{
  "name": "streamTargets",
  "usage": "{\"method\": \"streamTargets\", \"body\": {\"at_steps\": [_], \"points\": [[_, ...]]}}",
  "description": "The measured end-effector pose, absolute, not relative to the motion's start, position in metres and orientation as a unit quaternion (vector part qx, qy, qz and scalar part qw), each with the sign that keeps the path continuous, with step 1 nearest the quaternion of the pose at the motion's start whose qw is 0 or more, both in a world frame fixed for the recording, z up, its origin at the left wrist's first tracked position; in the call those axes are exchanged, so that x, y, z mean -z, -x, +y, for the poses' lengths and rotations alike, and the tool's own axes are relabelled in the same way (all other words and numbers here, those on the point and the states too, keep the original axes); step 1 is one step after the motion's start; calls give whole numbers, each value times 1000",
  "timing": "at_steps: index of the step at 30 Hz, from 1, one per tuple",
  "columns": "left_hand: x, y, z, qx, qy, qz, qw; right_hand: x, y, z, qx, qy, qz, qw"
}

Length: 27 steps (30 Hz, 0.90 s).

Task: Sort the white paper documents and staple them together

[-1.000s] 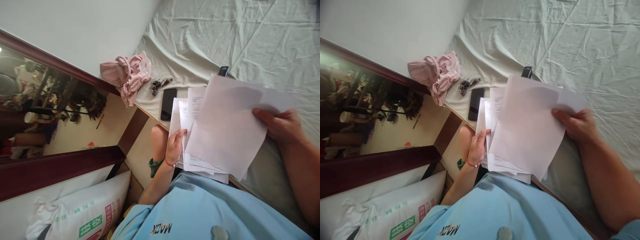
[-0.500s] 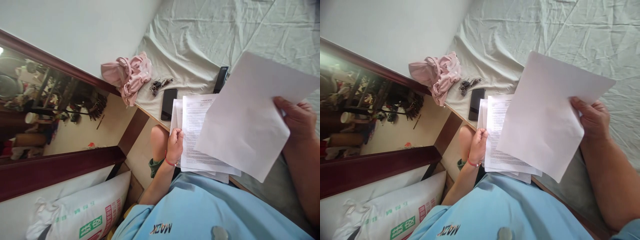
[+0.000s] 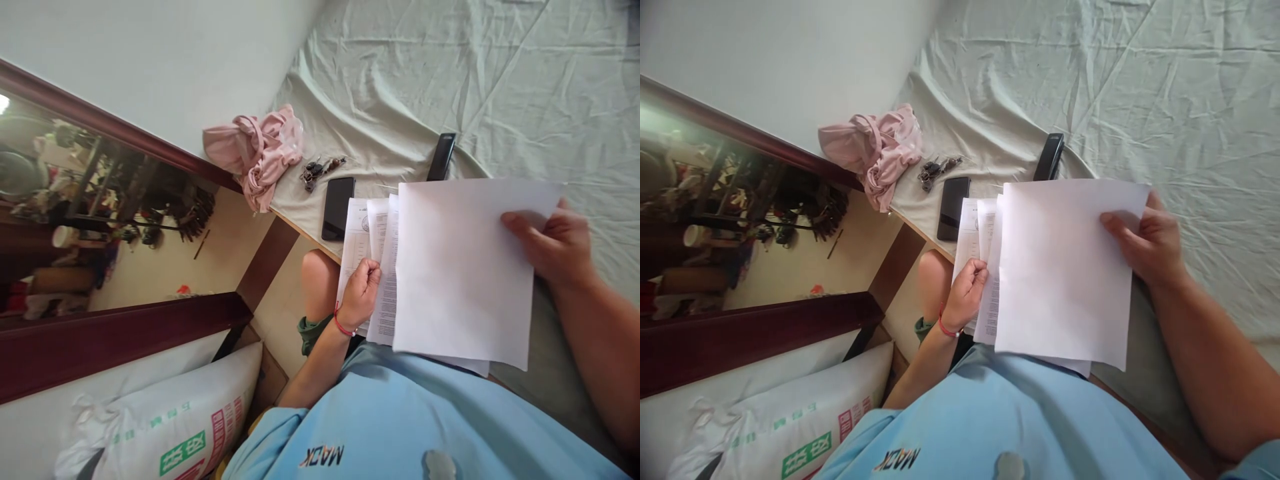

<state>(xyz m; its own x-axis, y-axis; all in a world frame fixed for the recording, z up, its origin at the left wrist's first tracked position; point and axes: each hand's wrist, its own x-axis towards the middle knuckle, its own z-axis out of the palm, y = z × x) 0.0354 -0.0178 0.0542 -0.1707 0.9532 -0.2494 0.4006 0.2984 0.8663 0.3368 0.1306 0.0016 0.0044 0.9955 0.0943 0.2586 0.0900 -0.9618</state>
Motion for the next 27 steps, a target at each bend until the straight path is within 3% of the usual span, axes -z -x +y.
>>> {"method": "streamTargets", "body": {"at_steps": [4, 11, 16, 27], "points": [[-52, -37, -20, -346, -483, 696, 403, -1, -336, 133, -314, 519, -662, 440], [-51, -44, -22, -392, -482, 703, 346, -7, -337, 134, -346, 561, -671, 339], [-41, -48, -25, -408, -490, 687, 350, -7, -338, 134, -294, 618, -656, 318], [-37, -51, -16, -479, -347, 611, 526, -15, -334, 134, -335, 552, -693, 320]]}}
